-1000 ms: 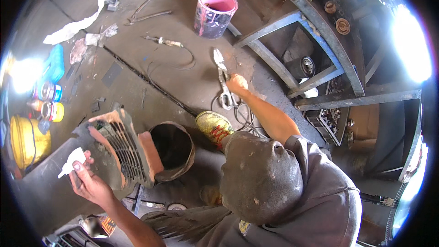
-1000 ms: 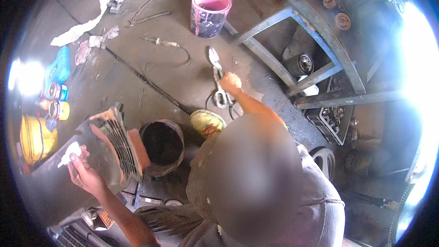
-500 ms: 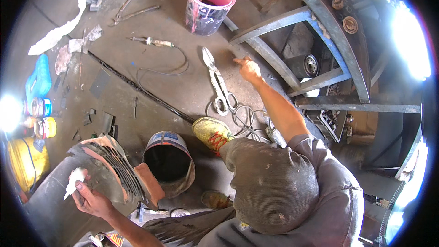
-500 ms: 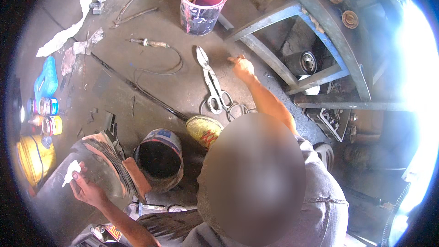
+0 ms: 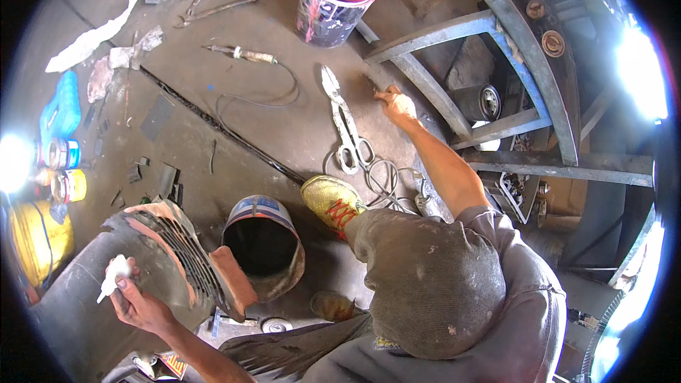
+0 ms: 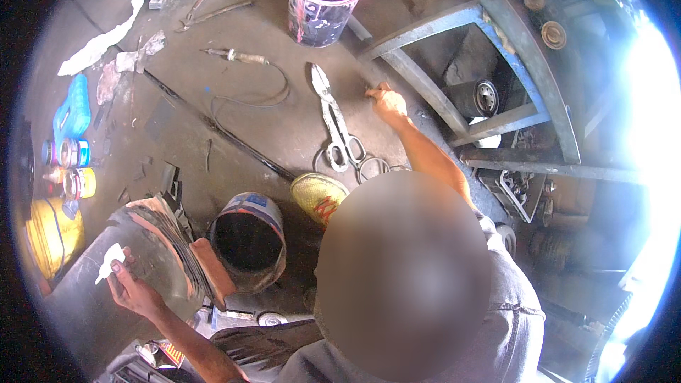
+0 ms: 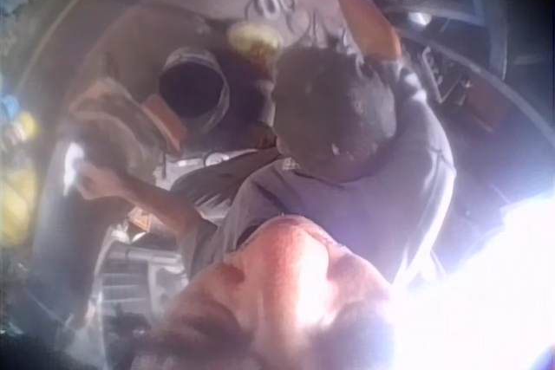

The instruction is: The person applies a white substance from a small tube to a damaged area on a black plastic grille-like part, then uses a soldering iron to heat and fuse the material. They repeatedly apply the substance and heat it, smoothing the area with their fingers and a small tool.

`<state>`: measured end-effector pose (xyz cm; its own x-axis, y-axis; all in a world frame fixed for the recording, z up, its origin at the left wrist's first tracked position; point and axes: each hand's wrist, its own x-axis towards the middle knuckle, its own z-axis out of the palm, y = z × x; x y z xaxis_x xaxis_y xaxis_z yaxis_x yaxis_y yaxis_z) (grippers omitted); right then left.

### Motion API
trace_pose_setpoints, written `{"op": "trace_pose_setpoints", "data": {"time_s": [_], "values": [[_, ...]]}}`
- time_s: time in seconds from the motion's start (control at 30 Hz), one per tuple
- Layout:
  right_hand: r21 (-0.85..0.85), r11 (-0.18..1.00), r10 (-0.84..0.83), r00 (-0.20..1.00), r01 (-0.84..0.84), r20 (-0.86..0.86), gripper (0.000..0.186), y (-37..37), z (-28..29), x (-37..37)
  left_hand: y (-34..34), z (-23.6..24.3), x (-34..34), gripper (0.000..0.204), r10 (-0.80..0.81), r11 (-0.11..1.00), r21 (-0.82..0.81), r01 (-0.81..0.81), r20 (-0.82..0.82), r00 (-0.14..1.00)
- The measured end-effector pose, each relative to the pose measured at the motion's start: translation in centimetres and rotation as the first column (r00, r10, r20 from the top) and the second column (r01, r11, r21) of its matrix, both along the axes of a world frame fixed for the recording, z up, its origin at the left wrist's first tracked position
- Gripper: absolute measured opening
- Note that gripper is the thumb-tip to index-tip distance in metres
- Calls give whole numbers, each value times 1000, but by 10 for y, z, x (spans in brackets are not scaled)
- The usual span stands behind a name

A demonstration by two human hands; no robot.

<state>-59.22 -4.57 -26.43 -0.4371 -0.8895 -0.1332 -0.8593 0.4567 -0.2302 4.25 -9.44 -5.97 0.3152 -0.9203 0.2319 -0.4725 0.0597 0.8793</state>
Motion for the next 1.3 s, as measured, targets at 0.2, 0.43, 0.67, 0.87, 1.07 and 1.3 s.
{"op": "trace_pose_setpoints", "data": {"time_s": [0.2, 0.43, 0.67, 0.87, 1.07, 1.3], "values": [[81, 875, -484, 868, 478, 108, 25, -16, -16, 22, 2, -1, -1, 37, -15, 999, -44, 15, 2, 1000], [30, 843, -538, 842, 537, 37, 31, -28, -27, 23, 10, 3, -9, 36, -8, 998, -69, 4, -52, 999], [81, 905, -410, 908, 417, -85, 45, -24, -33, -12, 15, 10, -7, 28, 33, 997, -69, -42, -118, 992], [-214, 976, 70, 859, 46, 507, 24, -67, 48, 109, 19, 42, 4, 23, 104, 975, -180, -131, -153, 983], [-348, 667, 741, 540, -659, 399, 16, -126, 216, 315, 55, 75, 22, 20, 75, 926, -327, -189, -331, 941], [-186, 274, 948, 232, -944, 217, 22, -180, 226, 439, 94, 96, 38, 18, 155, 878, -447, -172, -74, 985]]}}
